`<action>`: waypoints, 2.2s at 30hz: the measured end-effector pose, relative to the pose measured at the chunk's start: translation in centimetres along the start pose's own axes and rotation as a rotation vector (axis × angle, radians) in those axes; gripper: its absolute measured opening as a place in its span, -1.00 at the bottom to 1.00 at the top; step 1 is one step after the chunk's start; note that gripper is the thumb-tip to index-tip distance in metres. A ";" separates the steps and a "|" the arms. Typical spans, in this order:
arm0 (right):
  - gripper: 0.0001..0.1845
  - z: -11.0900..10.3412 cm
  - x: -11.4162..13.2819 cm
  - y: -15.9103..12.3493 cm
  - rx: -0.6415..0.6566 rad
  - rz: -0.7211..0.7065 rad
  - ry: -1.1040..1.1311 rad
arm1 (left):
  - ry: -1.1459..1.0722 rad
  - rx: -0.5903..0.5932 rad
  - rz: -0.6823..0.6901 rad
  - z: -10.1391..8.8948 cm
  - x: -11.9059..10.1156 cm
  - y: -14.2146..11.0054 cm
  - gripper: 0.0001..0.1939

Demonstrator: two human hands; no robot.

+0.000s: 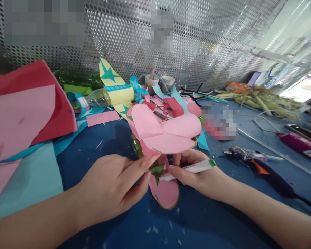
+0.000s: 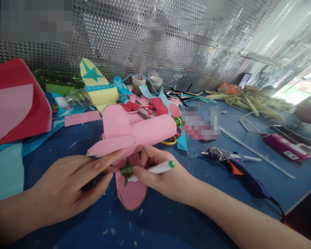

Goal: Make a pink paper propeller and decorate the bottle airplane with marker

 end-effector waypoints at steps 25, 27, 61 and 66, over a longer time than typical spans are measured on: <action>-0.72 -0.3 0.2 0.0 -0.031 0.005 -0.041 | -0.014 0.006 -0.009 0.2 0.1 -0.1 -0.61; -0.73 -0.3 0.2 0.0 -0.033 0.006 -0.035 | -0.013 0.001 -0.006 0.1 0.1 -0.1 -0.62; -0.68 -2.3 0.3 0.5 -0.035 0.037 0.059 | -0.012 -0.031 0.022 -0.2 0.1 -0.3 -0.69; -0.67 -2.5 0.5 0.7 -0.062 -0.001 0.103 | -0.011 -0.051 0.028 -0.3 0.1 -0.6 -0.65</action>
Point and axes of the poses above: each hand's wrist, its own y-axis towards the middle knuckle, its own z-axis out of the palm, x = y × z, the point moved 10 cm from there along y, towards the middle knuckle, and after that the axes turned 11 degrees about y, right-handed, at the moved point
